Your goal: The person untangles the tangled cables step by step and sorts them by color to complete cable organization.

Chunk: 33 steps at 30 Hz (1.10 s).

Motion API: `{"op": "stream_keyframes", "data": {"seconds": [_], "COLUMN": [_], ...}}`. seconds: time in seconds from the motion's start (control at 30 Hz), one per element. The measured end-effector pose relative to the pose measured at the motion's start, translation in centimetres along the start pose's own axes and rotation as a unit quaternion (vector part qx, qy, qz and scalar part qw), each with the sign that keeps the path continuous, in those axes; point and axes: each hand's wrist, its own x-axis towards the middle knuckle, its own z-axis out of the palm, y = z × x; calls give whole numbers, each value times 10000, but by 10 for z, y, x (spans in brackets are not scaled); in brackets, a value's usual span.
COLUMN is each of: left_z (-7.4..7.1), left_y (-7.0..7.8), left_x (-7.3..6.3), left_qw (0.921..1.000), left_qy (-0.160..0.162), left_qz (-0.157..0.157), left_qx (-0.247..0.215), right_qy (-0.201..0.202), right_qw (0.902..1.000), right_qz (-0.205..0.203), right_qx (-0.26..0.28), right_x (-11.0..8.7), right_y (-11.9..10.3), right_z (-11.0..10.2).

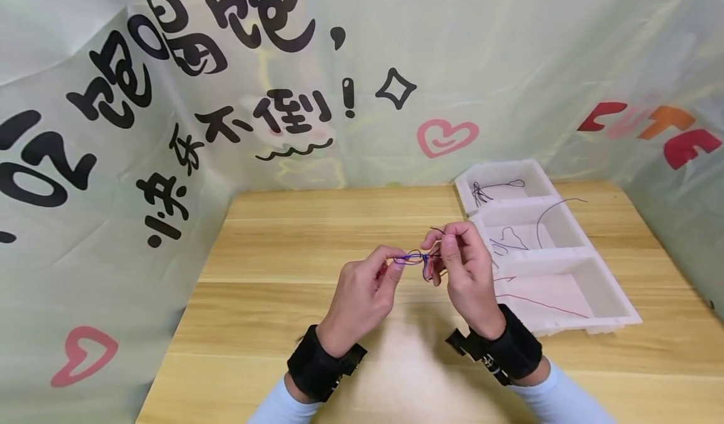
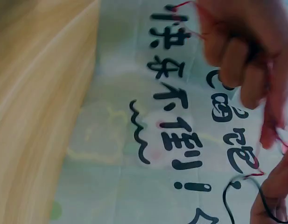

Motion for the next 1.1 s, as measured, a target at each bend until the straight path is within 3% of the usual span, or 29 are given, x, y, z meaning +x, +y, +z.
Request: {"op": "stream_keyframes", "data": {"seconds": [0.1,0.2,0.27,0.33,0.47,0.57,0.8,0.97,1.1], "left_z": [-2,-7,-11,-16,-21,-20,-21,-23,-27], "left_y": [-2,-4,-6,-8,-15,-16,-13,-16,-18], "left_x": [3,5,5,6,6,3,2,1,0], "left_qw": [9998,9996,9992,9987,9969,9963,9970,9935,9932], "left_qy": [35,211,331,437,561,558,496,379,331], "left_qz": [194,193,204,203,236,226,128,149,99], "left_qx": [50,9,50,143,493,618,584,1064,1111], "right_qy": [-194,-572,-891,-1179,-1314,-1297,-1516,-1264,-1201], "right_qw": [9922,9611,9425,9348,9409,9380,8988,8730,8640], "right_qz": [-166,-666,-947,-1119,-1253,-1294,-2054,-2458,-2587], "right_qx": [-1221,-2618,-3079,-3157,-2860,-2944,-3562,-4018,-4149], "right_x": [0,2,2,2,3,4,9,10,9], "right_y": [2,4,4,3,2,1,0,2,1], "right_z": [-4,-13,-20,-26,-34,-35,-37,-37,-36]}}
